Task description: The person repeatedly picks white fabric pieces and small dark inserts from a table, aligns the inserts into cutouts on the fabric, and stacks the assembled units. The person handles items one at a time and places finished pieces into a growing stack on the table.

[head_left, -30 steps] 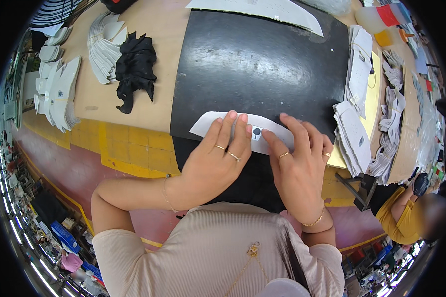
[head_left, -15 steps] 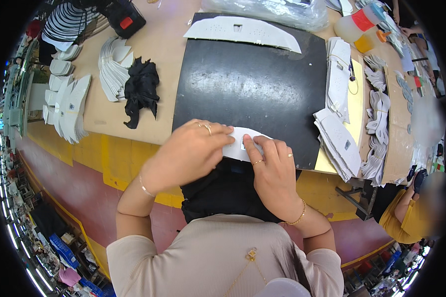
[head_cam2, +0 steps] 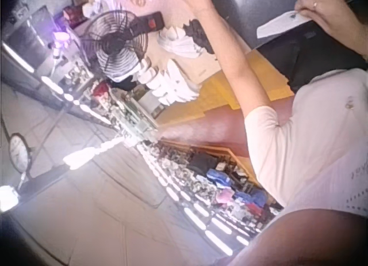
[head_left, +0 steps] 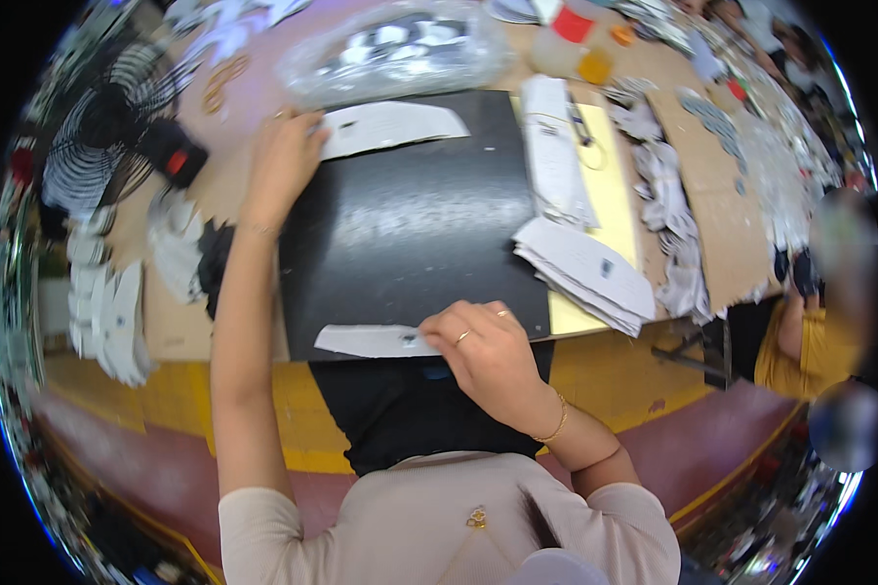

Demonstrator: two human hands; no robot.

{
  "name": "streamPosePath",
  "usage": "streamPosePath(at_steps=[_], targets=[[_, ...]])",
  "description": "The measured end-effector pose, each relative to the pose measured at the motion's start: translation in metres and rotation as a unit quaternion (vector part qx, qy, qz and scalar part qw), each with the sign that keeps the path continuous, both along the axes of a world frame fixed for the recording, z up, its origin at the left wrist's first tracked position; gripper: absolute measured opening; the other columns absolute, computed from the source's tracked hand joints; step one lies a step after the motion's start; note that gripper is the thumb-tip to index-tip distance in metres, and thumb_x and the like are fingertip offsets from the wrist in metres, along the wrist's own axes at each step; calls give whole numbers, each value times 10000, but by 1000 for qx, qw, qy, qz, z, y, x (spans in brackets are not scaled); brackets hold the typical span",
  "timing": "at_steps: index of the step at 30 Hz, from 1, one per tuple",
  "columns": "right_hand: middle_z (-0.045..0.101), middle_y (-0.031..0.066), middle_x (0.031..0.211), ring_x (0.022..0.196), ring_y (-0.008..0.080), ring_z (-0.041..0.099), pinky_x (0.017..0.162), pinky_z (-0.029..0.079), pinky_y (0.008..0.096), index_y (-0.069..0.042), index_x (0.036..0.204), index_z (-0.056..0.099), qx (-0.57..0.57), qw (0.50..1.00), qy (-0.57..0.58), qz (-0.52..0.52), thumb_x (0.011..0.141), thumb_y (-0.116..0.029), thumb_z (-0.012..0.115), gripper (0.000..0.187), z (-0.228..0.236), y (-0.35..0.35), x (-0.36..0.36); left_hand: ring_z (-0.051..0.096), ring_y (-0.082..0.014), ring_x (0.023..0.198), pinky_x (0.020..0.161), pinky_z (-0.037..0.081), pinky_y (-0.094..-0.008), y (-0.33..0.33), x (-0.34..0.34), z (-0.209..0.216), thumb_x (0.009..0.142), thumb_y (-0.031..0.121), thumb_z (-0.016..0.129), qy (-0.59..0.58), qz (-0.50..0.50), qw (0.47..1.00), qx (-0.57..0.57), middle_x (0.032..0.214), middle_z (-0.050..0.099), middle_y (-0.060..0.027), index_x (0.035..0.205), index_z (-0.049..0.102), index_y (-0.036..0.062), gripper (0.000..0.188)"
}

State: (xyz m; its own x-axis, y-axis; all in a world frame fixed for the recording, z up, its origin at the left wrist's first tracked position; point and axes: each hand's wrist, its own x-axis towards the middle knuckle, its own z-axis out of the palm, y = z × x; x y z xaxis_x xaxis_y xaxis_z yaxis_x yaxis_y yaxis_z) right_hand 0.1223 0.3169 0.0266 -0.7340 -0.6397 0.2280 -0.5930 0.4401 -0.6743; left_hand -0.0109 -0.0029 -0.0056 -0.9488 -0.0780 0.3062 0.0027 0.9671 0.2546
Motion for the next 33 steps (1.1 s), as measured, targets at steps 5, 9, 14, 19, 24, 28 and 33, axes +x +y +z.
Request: streamPosePath(at_steps=[5,9,14,19,24,28,33], targets=[[705,81,895,810,243,675,764,526,334,-26,955,716,-103,991,-88,-20,874,-15,735,84,42,53,-26,648,-402,1035,880,497,-491,11,9,7,944,218,674,26,16,998,-63,1076,688,-180,1099,735,26,254],[714,106,913,836,197,671,795,520,314,1,990,729,-117,969,-139,-170,866,-49,758,137,51,115,-47,651,-385,1016,845,491,-487,10,7,7,914,151,688,54,16,997,-47,1031,700,-162,1060,679,28,191],[679,130,1037,899,244,663,832,519,364,-8,1045,721,50,934,126,-330,901,-86,726,163,24,188,-96,655,-424,951,812,490,-490,15,8,13,927,99,664,43,-4,999,18,970,691,-198,1043,630,17,146],[643,187,1157,1016,339,662,897,526,430,-25,1129,744,127,837,147,-511,961,-216,657,269,11,314,-211,660,-412,922,801,499,-463,26,31,48,939,53,645,89,-24,995,34,959,688,-197,1093,663,21,158],[628,188,1250,1091,352,659,954,525,444,-59,1201,750,229,780,104,-573,928,-346,701,400,-10,383,-274,613,-375,837,762,475,-425,62,78,114,950,12,622,80,-38,996,22,902,645,-173,1069,687,10,135],[669,183,1162,1073,352,673,954,530,445,-45,1204,747,239,789,88,-559,898,-356,739,436,-8,373,-286,573,-347,797,729,448,-414,77,134,157,889,-26,649,21,-45,998,35,850,610,-145,1015,687,3,135],[704,92,817,734,256,692,668,553,393,-30,1060,765,97,831,9,-548,870,-321,781,348,-13,400,-302,602,-305,752,688,440,-371,93,174,169,775,-62,702,-27,-123,991,53,807,627,-117,936,697,6,174]])
